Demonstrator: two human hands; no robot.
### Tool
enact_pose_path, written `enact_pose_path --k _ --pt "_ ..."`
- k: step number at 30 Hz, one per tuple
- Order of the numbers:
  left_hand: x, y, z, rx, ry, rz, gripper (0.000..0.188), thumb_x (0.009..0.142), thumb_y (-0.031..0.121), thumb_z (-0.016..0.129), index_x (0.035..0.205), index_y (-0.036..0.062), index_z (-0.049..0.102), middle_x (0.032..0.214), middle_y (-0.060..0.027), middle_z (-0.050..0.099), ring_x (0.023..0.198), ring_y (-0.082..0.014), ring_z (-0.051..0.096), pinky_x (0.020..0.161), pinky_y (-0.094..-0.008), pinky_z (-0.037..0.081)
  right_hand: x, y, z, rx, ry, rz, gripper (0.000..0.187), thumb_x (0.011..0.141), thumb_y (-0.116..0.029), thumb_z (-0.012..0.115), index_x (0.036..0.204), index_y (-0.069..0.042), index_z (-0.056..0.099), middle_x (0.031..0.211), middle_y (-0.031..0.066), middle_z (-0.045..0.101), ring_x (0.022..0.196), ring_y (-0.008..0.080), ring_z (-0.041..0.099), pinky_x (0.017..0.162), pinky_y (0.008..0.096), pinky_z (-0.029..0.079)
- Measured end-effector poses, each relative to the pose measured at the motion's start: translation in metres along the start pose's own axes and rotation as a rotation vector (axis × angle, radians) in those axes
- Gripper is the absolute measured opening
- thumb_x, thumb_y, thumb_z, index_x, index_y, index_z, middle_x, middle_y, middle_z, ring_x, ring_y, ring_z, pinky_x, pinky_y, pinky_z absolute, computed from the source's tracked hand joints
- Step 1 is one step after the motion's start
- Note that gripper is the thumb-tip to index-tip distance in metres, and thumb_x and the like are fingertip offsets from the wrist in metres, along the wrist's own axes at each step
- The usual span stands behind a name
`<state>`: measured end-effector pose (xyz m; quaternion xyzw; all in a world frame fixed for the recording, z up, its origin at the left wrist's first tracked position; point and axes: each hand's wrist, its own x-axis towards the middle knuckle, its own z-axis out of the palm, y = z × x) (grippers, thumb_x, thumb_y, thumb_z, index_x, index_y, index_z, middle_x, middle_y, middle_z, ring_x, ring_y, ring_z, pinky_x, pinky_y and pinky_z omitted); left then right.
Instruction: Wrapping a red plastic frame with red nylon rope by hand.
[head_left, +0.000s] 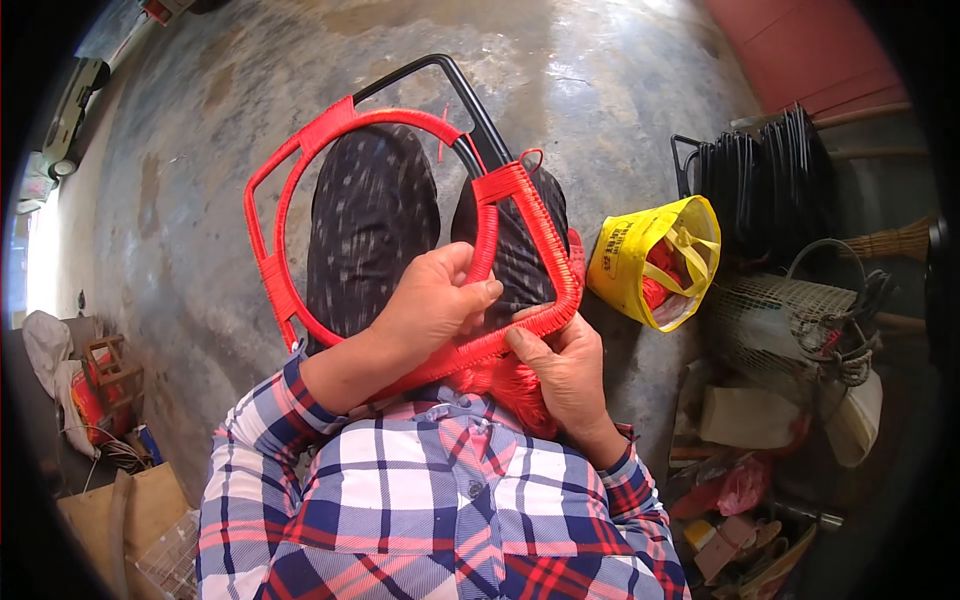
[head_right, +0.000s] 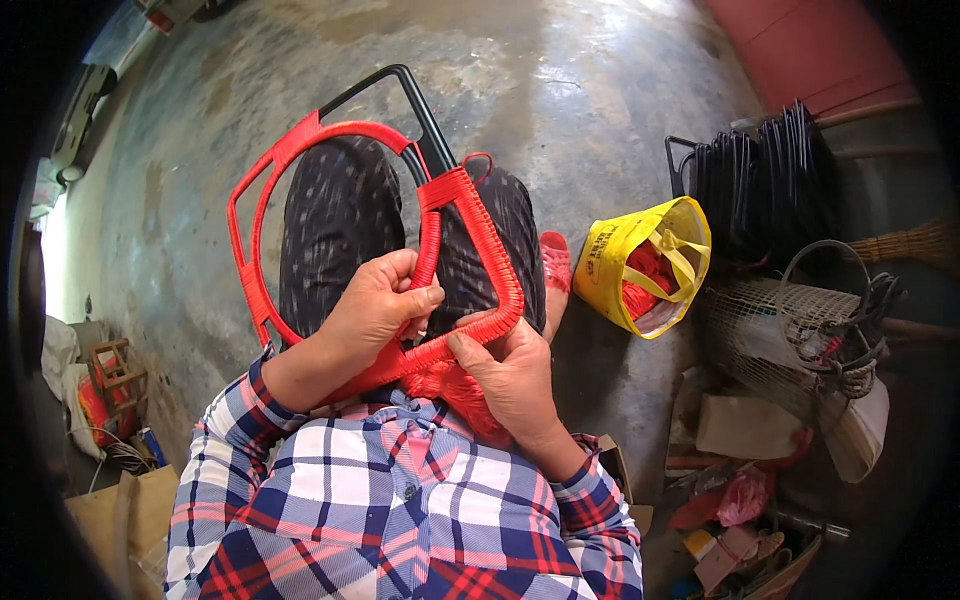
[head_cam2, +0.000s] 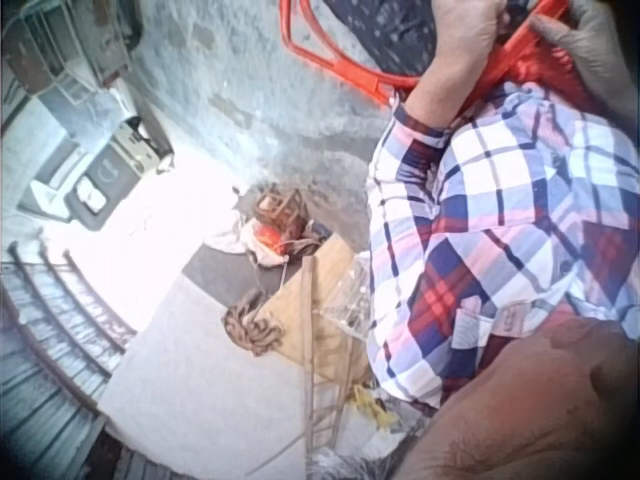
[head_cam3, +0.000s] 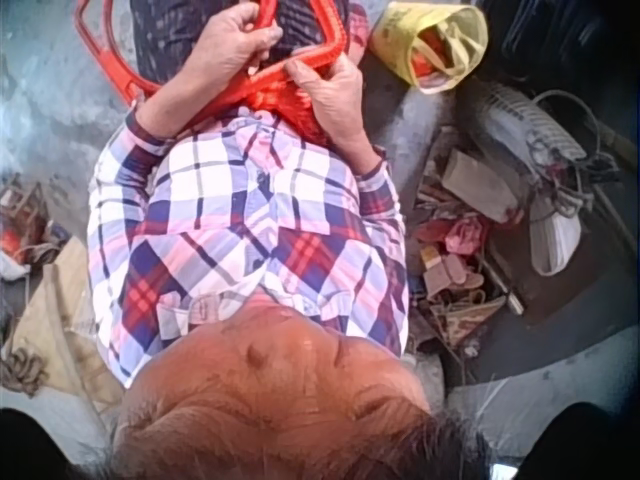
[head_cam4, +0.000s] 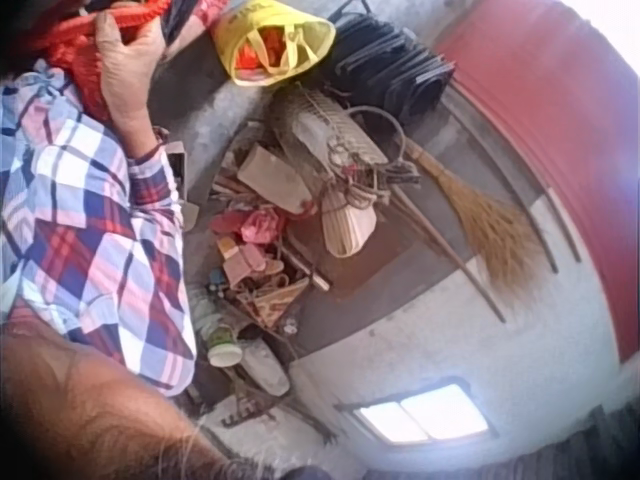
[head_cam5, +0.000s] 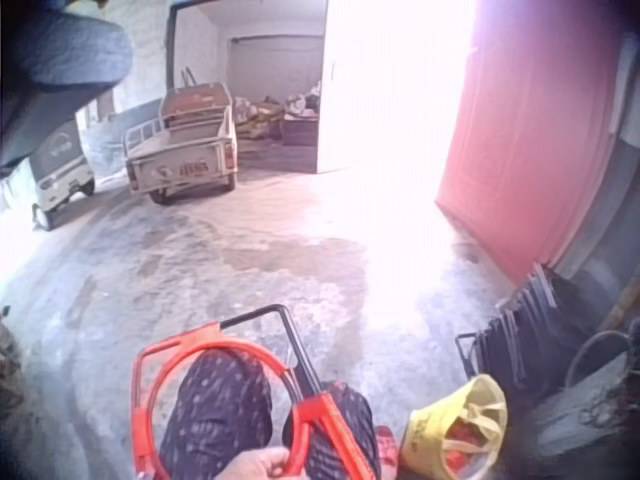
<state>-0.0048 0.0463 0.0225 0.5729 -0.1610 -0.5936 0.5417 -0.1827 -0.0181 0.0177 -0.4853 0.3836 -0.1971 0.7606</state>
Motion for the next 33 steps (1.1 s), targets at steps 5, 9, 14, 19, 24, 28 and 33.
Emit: enact_pose_path --k 5,9,14,19,24,28,33 --pt "0.004 0.0 0.0 0.007 -0.022 -0.015 0.011 0.09 0.012 0.065 0.088 0.0075 0.055 0.066 0.0018 0.054 0.054 -0.0063 0.049 0.048 -0.0209 0.038 0.005 0.002 -0.001 0.032 -0.015 0.075 0.016 0.092 -0.01 0.066 0.103 0.001 0.063 0.093 0.0038 0.066 0.083 0.0097 0.062 0.077 0.0246 0.052" --pt "0.009 0.001 -0.014 -0.017 -0.185 -0.024 0.012 0.094 0.016 0.061 0.096 0.0049 0.059 0.076 -0.0005 0.061 0.068 -0.0082 0.056 0.063 -0.0227 0.045 0.007 0.001 -0.004 0.136 -0.001 0.106 0.014 0.093 -0.009 0.063 0.104 0.001 0.064 0.088 0.0051 0.067 0.077 0.0096 0.063 0.072 0.023 0.051" --pt "-0.005 0.001 -0.053 0.168 -0.295 -0.111 0.019 0.097 0.017 0.056 0.105 0.0008 0.064 0.086 0.0 0.064 0.08 -0.0069 0.056 0.073 -0.023 0.046 0.009 0.002 -0.007 0.183 0.046 0.081 0.014 0.092 -0.008 0.064 0.102 0.001 0.064 0.086 0.006 0.068 0.072 0.0101 0.062 0.07 0.0223 0.05" --pt "-0.02 0.003 -0.069 0.356 -0.397 -0.129 0.017 0.095 0.013 0.058 0.102 -0.0011 0.065 0.088 0.0033 0.062 0.081 -0.0041 0.054 0.074 -0.0208 0.045 0.011 0.004 -0.011 0.183 0.057 0.071 0.012 0.091 -0.009 0.066 0.099 0.001 0.065 0.085 0.0058 0.068 0.071 0.0101 0.061 0.069 0.0224 0.05" --pt "-0.019 -0.001 -0.058 0.34 -0.327 -0.198 0.008 0.091 0.006 0.062 0.096 0.0003 0.064 0.084 0.0026 0.062 0.077 -0.0042 0.054 0.07 -0.0211 0.045 0.013 0.005 -0.011 0.18 0.044 0.061 0.012 0.091 -0.009 0.066 0.099 0.001 0.065 0.085 0.0059 0.068 0.071 0.0104 0.061 0.069 0.0226 0.05" --pt "-0.019 -0.006 -0.056 0.419 -0.338 -0.128 0.011 0.087 0.004 0.066 0.097 0.0002 0.062 0.084 0.0015 0.062 0.078 -0.0044 0.054 0.07 -0.022 0.044 0.013 0.005 -0.011 0.175 0.076 0.076 0.012 0.091 -0.009 0.065 0.099 0.001 0.064 0.086 0.0065 0.068 0.072 0.0108 0.062 0.069 0.0229 0.05" --pt "-0.021 -0.008 -0.054 0.539 -0.381 -0.038 0.022 0.084 0.007 0.069 0.103 -0.0011 0.061 0.089 -0.0038 0.065 0.084 -0.0108 0.058 0.075 -0.027 0.047 0.011 0.005 -0.01 0.18 0.055 0.054 0.012 0.091 -0.008 0.065 0.099 0.001 0.064 0.086 0.0071 0.068 0.072 0.0113 0.062 0.069 0.0231 0.05"
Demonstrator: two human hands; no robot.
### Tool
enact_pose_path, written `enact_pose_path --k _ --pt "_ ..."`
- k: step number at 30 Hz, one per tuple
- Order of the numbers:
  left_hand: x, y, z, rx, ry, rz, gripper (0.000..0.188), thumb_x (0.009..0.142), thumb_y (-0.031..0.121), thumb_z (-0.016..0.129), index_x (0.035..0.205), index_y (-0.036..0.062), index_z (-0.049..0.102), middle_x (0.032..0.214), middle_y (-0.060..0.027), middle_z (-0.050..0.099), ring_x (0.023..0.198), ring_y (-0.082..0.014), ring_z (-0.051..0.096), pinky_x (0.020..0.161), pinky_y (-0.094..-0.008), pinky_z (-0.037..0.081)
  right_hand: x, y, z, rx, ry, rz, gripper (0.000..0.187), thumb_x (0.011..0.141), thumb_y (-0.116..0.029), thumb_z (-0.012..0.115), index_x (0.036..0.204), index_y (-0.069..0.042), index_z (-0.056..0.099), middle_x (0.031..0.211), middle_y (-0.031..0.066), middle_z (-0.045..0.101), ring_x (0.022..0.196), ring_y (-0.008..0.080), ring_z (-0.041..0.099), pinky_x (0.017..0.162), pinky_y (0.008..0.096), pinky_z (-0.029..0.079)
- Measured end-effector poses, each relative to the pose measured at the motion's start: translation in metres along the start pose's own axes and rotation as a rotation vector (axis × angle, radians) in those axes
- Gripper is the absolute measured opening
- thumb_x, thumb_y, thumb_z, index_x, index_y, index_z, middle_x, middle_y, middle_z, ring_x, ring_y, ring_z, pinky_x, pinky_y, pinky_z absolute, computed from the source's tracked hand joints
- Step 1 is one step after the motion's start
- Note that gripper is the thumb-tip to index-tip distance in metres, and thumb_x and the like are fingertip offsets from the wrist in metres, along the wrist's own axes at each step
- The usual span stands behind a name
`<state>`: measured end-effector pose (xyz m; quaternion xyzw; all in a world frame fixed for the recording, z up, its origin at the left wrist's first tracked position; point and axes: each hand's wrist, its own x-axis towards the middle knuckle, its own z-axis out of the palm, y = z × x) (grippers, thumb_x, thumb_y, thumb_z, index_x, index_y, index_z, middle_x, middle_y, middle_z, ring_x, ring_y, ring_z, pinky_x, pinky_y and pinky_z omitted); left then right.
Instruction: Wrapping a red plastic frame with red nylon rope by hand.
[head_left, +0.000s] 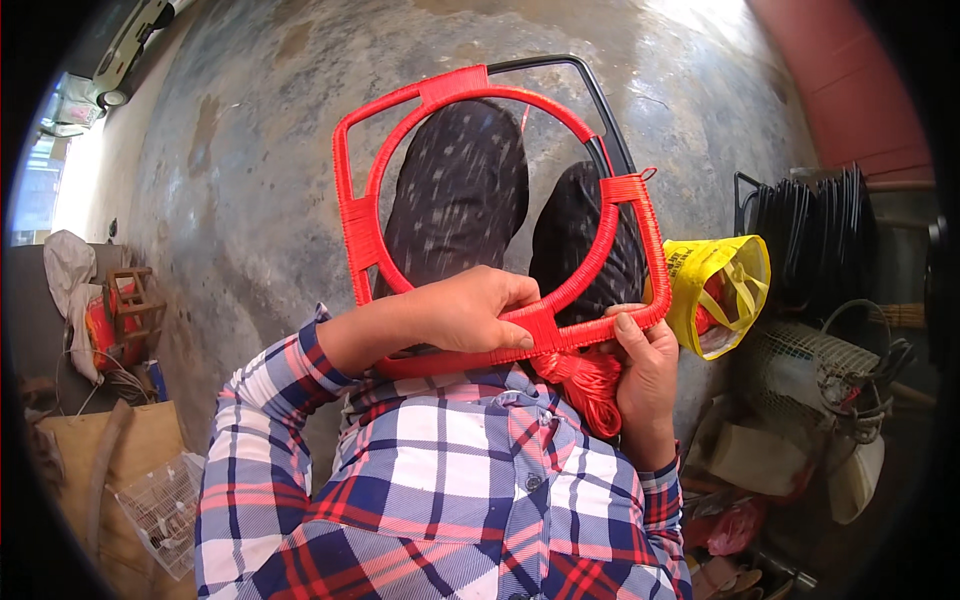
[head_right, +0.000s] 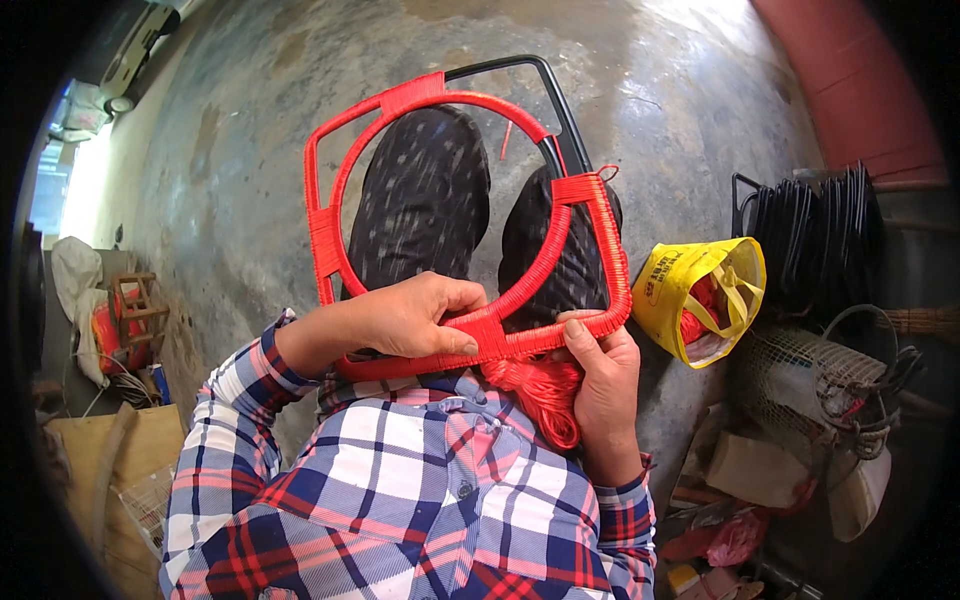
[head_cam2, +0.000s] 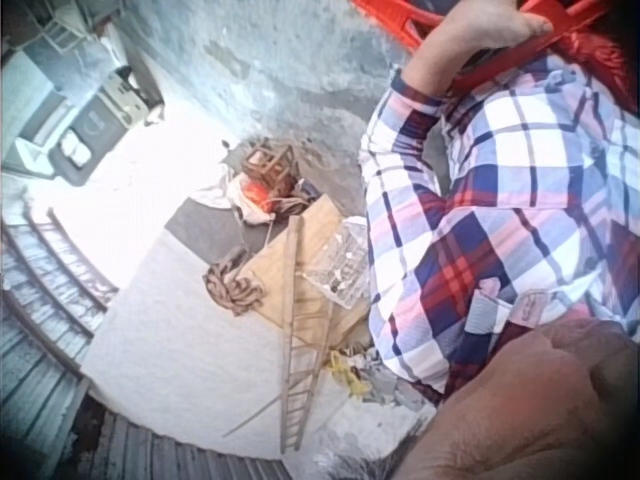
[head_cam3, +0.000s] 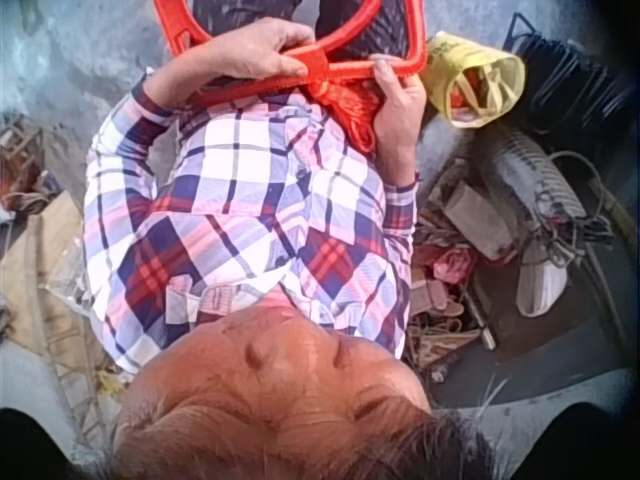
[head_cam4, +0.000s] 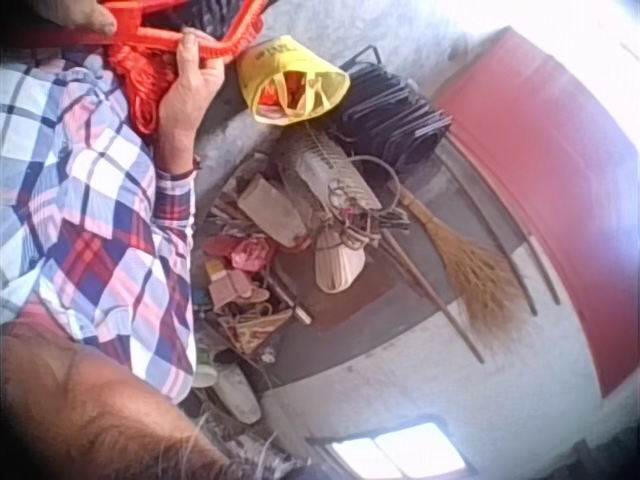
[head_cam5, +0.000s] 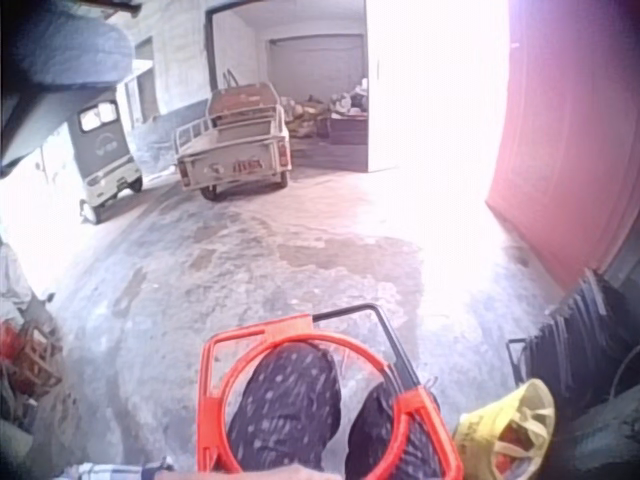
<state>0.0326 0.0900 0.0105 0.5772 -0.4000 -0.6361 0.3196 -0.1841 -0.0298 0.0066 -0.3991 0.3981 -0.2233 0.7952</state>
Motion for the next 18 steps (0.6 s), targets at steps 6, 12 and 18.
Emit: enact_pose_path --k 6,12,18 --pt "-0.011 0.003 -0.016 -0.004 -0.085 0.012 0.028 0.084 -0.002 0.057 0.113 -0.0023 0.059 0.097 -0.0052 0.066 0.089 -0.0118 0.059 0.083 -0.0278 0.048 0.001 0.001 -0.001 -0.008 0.006 -0.001 0.013 0.091 -0.009 0.065 0.099 0.001 0.064 0.085 0.0068 0.068 0.071 0.0111 0.062 0.07 0.0232 0.05" --pt "-0.028 0.006 -0.028 0.147 -0.104 0.054 0.03 0.084 0.001 0.053 0.113 -0.0035 0.059 0.095 -0.0105 0.068 0.086 -0.0147 0.061 0.08 -0.0292 0.049 0.003 0.001 -0.003 -0.002 0.03 0.0 0.013 0.091 -0.01 0.066 0.098 0.0 0.064 0.084 0.0057 0.068 0.068 0.0099 0.06 0.067 0.0218 0.048" --pt "-0.02 0.005 -0.019 0.255 -0.045 -0.008 0.021 0.082 0.009 0.055 0.098 -0.0025 0.062 0.078 -0.0101 0.065 0.071 -0.0157 0.06 0.066 -0.0314 0.047 0.004 0.001 -0.003 -0.001 0.023 -0.008 0.013 0.09 -0.011 0.067 0.098 0.0 0.064 0.083 0.0053 0.068 0.068 0.0096 0.059 0.067 0.0218 0.048"
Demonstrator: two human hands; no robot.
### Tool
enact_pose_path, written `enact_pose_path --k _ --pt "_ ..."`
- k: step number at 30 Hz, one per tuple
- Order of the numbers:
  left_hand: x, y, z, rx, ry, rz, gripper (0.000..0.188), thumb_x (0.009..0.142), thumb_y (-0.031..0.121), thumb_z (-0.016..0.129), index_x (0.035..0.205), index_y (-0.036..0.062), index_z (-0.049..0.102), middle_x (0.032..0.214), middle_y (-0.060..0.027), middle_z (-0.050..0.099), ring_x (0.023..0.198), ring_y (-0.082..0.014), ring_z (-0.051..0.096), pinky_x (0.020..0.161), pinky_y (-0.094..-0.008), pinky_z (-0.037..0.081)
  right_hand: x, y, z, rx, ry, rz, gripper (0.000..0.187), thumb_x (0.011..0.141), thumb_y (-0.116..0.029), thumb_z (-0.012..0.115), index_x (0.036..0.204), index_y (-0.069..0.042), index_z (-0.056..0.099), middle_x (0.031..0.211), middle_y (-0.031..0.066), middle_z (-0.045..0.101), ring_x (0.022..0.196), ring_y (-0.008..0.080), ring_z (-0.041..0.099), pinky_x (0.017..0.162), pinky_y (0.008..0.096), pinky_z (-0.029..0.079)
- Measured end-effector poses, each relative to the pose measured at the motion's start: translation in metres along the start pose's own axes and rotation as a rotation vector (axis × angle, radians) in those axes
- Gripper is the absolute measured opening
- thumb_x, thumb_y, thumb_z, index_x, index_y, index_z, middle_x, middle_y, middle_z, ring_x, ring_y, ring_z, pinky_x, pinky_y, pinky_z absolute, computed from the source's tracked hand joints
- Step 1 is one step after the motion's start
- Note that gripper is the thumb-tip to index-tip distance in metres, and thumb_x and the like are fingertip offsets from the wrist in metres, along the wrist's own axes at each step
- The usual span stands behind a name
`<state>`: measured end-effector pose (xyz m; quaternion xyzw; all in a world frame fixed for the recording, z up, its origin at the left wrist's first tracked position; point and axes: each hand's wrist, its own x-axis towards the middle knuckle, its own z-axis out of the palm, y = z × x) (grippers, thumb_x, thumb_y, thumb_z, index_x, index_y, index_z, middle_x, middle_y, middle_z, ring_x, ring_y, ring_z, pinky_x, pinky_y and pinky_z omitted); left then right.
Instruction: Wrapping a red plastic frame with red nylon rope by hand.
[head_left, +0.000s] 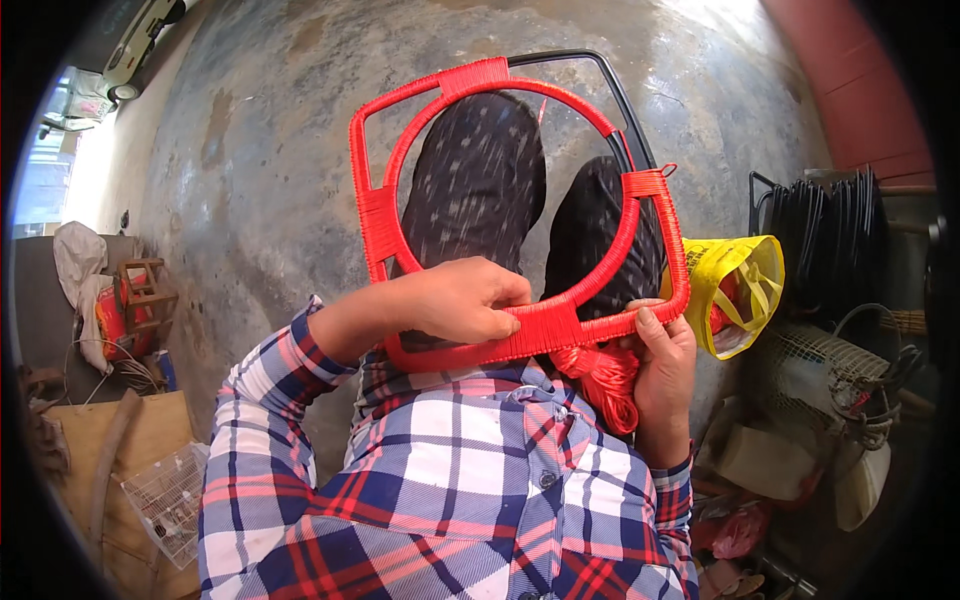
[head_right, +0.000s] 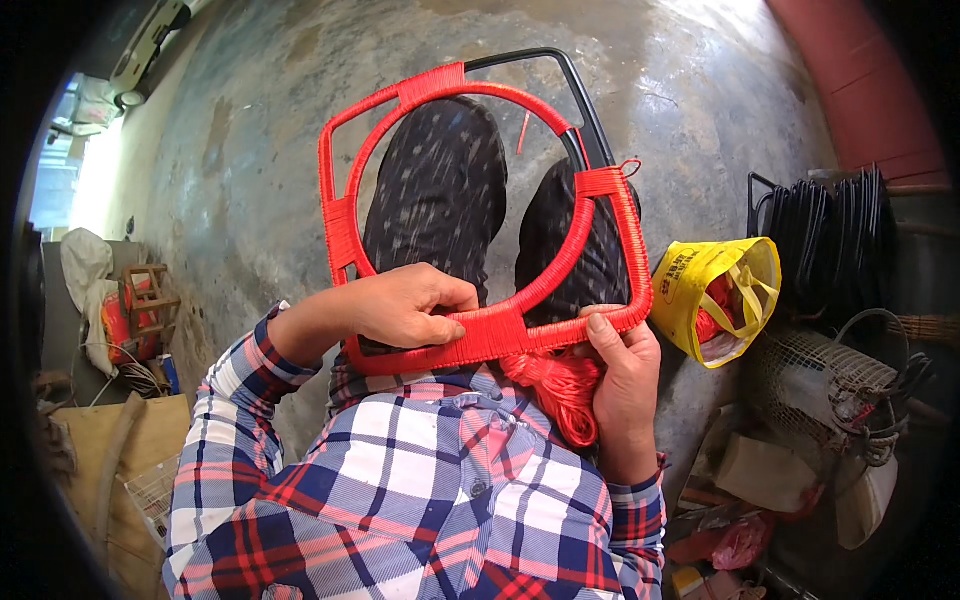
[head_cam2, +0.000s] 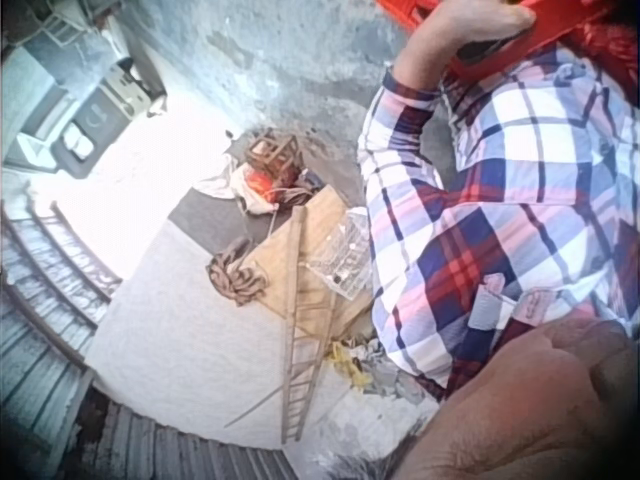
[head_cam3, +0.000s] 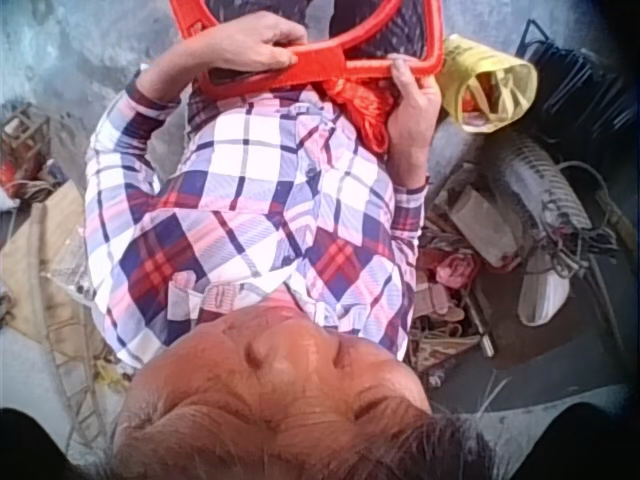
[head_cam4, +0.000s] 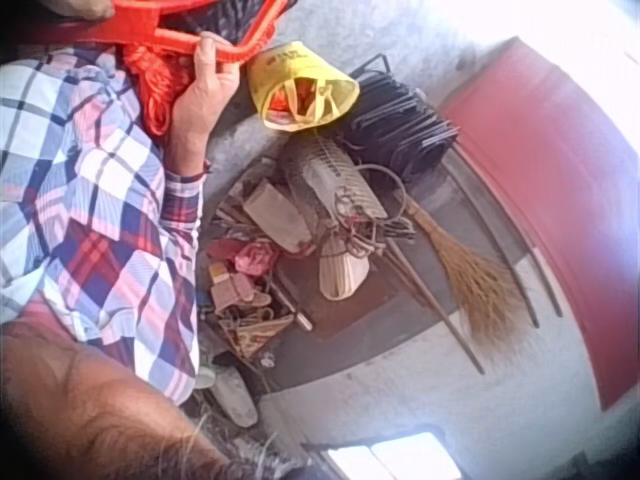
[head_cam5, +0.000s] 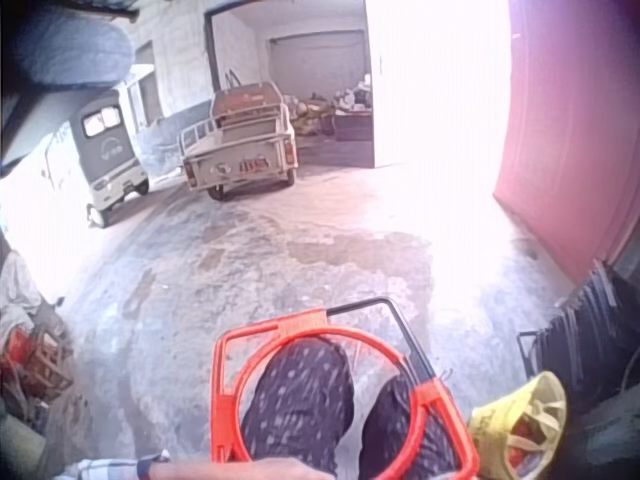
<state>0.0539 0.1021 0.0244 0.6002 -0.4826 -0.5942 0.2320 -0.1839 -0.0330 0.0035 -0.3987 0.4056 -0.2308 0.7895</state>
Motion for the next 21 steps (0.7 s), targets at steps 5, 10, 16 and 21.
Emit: enact_pose_path --k 5,10,16,21 --pt "-0.001 0.002 0.006 0.069 0.093 0.02 0.022 0.079 0.018 0.059 0.091 -0.0001 0.062 0.07 -0.0121 0.061 0.064 -0.0191 0.058 0.061 -0.0335 0.045 -0.002 0.0 0.002 -0.021 0.027 -0.003 0.014 0.091 -0.011 0.067 0.099 0.0 0.064 0.083 0.0053 0.067 0.068 0.0095 0.059 0.067 0.022 0.048" --pt "-0.004 0.013 0.008 0.171 0.091 -0.077 0.031 0.076 0.029 0.062 0.095 0.0053 0.066 0.08 -0.0173 0.067 0.079 -0.0334 0.066 0.072 -0.0415 0.049 -0.003 -0.002 0.004 -0.008 0.001 -0.015 0.013 0.091 -0.011 0.066 0.098 0.0 0.064 0.082 0.0052 0.067 0.069 0.0094 0.059 0.067 0.022 0.047" --pt "-0.001 0.019 0.017 0.246 0.133 -0.13 0.032 0.073 0.032 0.068 0.092 0.0068 0.065 0.075 -0.016 0.066 0.075 -0.0345 0.066 0.066 -0.0419 0.049 -0.003 -0.001 0.003 -0.004 0.01 -0.013 0.012 0.091 -0.009 0.066 0.098 0.0 0.064 0.082 0.005 0.067 0.069 0.0089 0.058 0.067 0.0217 0.047" --pt "0.0 0.017 0.02 0.287 0.124 -0.14 0.033 0.072 0.033 0.068 0.092 0.0071 0.065 0.075 -0.0151 0.066 0.074 -0.0339 0.066 0.066 -0.0416 0.049 -0.003 0.001 0.001 -0.024 -0.009 -0.008 0.012 0.092 -0.01 0.064 0.1 -0.002 0.063 0.084 0.0039 0.066 0.069 0.0085 0.059 0.066 0.0213 0.046"
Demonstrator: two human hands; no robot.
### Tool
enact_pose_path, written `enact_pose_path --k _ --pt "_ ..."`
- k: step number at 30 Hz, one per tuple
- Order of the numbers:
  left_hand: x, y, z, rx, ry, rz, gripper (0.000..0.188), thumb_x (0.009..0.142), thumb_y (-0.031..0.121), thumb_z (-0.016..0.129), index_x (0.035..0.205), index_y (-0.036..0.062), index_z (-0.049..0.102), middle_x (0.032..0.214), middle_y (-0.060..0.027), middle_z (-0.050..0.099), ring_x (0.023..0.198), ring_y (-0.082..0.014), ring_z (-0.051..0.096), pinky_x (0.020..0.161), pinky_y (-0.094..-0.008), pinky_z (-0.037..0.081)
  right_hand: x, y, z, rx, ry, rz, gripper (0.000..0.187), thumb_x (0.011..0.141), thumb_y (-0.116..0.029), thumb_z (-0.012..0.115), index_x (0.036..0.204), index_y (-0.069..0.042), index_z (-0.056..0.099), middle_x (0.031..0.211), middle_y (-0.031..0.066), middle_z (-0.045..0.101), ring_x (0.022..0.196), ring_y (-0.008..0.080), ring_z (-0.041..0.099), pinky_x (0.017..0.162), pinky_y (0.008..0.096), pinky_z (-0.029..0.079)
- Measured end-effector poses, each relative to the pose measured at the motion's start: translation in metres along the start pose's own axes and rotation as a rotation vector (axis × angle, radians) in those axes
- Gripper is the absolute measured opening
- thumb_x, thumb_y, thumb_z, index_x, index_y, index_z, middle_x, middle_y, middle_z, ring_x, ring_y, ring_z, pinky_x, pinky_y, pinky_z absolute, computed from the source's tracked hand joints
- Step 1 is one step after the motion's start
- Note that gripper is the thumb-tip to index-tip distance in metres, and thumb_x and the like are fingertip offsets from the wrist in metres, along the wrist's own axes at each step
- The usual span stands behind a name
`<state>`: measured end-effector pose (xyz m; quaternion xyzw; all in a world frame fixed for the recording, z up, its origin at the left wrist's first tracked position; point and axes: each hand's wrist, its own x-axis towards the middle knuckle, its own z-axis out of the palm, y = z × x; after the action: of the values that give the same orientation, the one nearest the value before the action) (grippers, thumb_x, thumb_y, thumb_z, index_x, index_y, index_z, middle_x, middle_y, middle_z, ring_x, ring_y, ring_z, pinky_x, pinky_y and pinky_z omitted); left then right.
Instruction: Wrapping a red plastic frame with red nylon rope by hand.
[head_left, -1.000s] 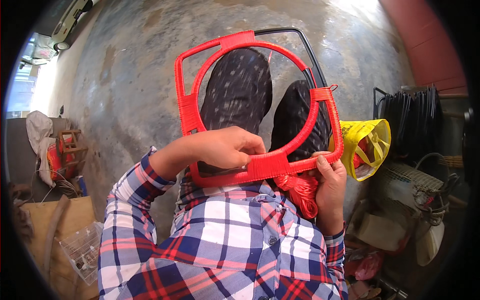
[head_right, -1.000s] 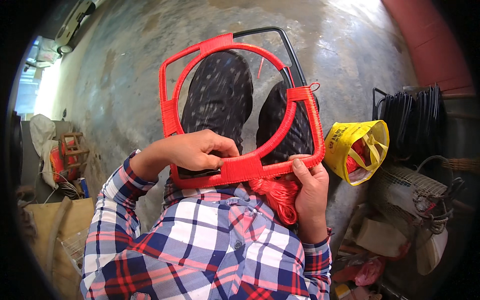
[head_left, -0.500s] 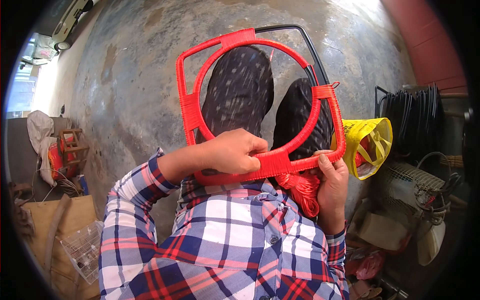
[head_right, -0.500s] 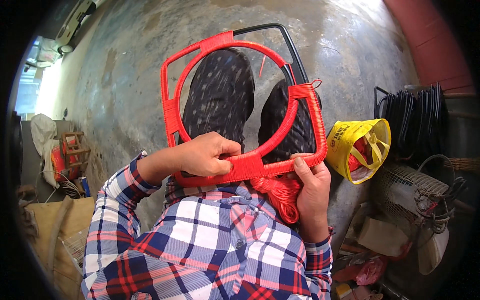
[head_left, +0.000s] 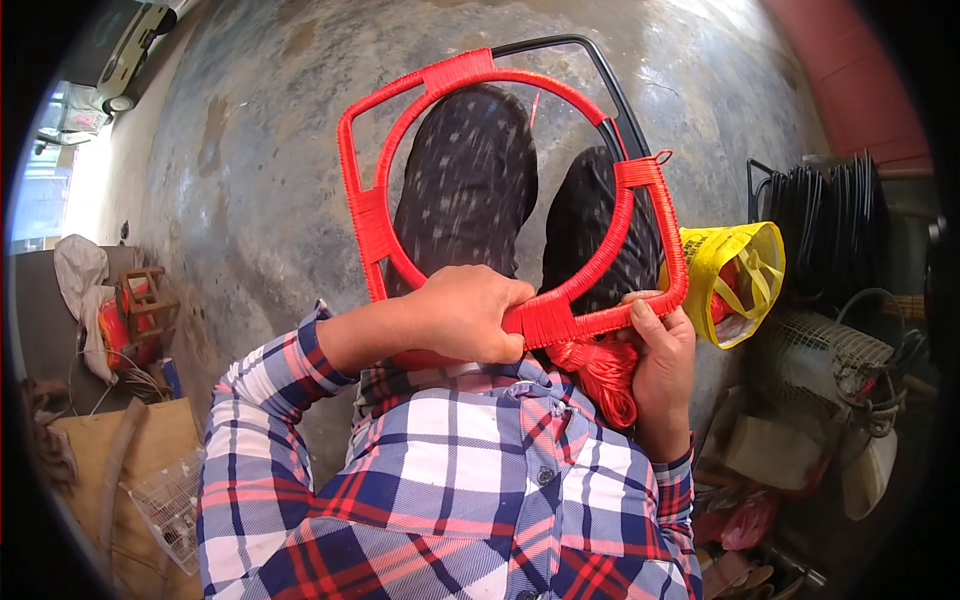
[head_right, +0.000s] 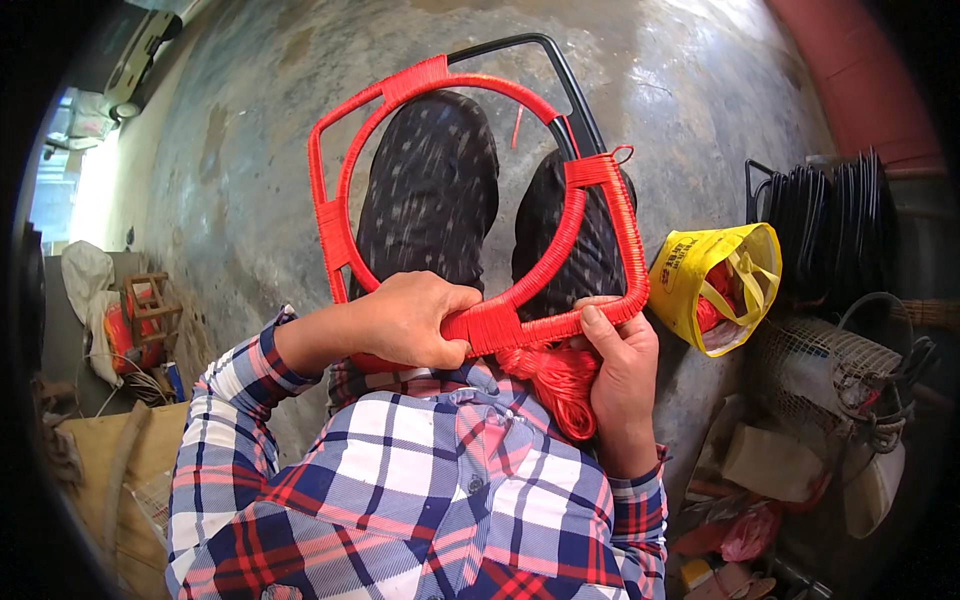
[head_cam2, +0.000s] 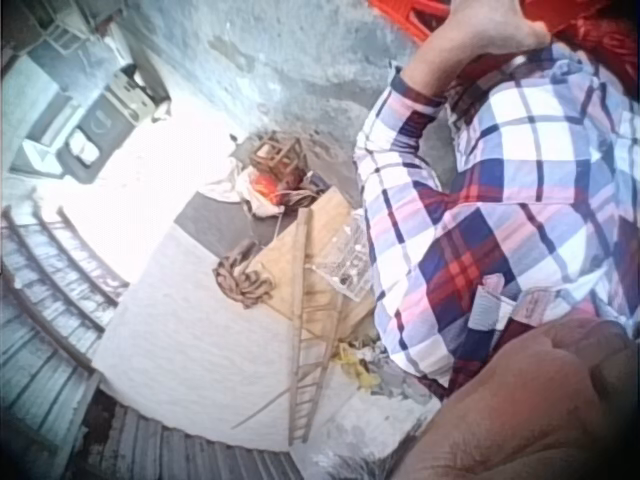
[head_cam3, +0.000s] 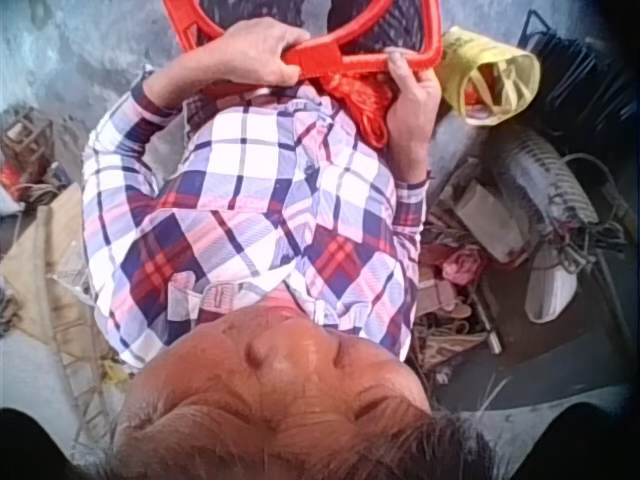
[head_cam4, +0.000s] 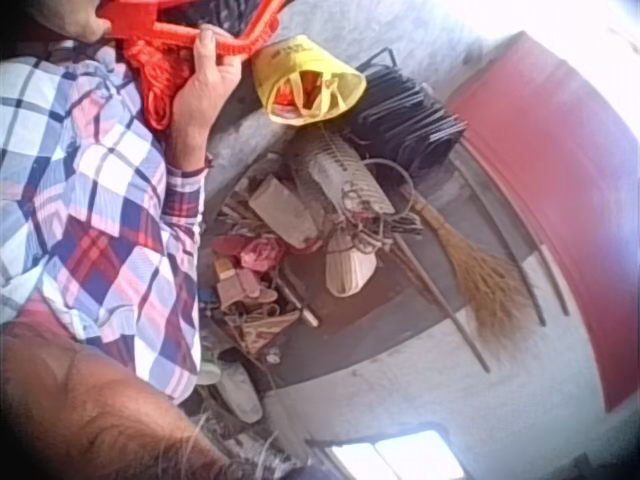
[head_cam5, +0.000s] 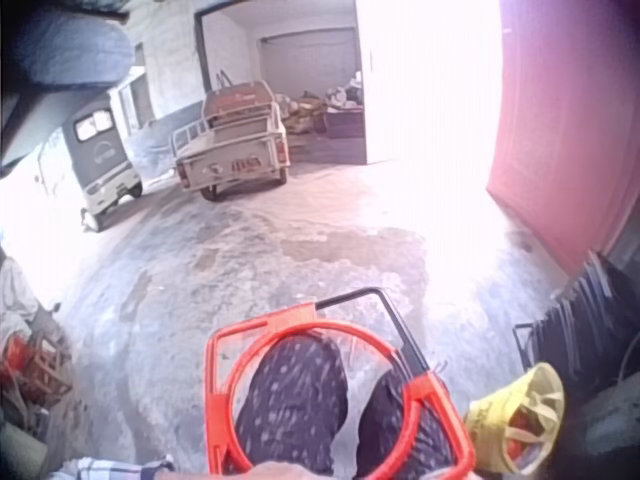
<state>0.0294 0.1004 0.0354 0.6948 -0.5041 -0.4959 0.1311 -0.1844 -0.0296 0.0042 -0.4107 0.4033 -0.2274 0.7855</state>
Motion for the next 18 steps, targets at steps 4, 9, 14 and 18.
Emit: enact_pose_path --k 4,9,14,18 --pt "-0.0001 0.0007 -0.0001 0.015 0.026 0.01 0.034 0.075 0.036 0.069 0.093 0.0076 0.066 0.075 -0.0141 0.067 0.074 -0.033 0.066 0.066 -0.0411 0.049 0.0007 0.0004 -0.0006 0.012 0.005 -0.007 0.012 0.091 -0.011 0.065 0.099 -0.002 0.063 0.084 0.0037 0.066 0.069 0.0085 0.058 0.066 0.0211 0.046" --pt "0.0024 -0.0006 -0.0022 -0.026 -0.028 -0.017 0.036 0.079 0.041 0.065 0.096 0.0087 0.068 0.085 -0.0155 0.069 0.085 -0.0348 0.067 0.073 -0.0436 0.05 0.0002 0.0003 -0.0007 0.006 0.009 -0.009 0.012 0.091 -0.011 0.065 0.099 -0.002 0.063 0.084 0.0037 0.066 0.069 0.0086 0.058 0.066 0.021 0.046" --pt "0.0023 -0.0003 -0.003 -0.06 -0.059 -0.029 0.036 0.079 0.039 0.067 0.096 0.0083 0.067 0.086 -0.015 0.07 0.086 -0.0343 0.067 0.074 -0.0425 0.05 -0.0002 0.0008 -0.0005 -0.011 0.043 0.005 0.011 0.091 -0.011 0.065 0.098 -0.002 0.063 0.084 0.0036 0.066 0.069 0.0086 0.058 0.066 0.0211 0.046" --pt "0.0035 0.0046 -0.0023 -0.047 -0.018 0.008 0.036 0.079 0.04 0.068 0.096 0.0079 0.067 0.085 -0.0148 0.069 0.085 -0.0337 0.067 0.074 -0.0423 0.049 0.0004 -0.0006 -0.0003 0.024 0.018 -0.007 0.01 0.091 -0.009 0.065 0.097 -0.001 0.064 0.083 0.0038 0.066 0.069 0.0082 0.058 0.067 0.0213 0.047"
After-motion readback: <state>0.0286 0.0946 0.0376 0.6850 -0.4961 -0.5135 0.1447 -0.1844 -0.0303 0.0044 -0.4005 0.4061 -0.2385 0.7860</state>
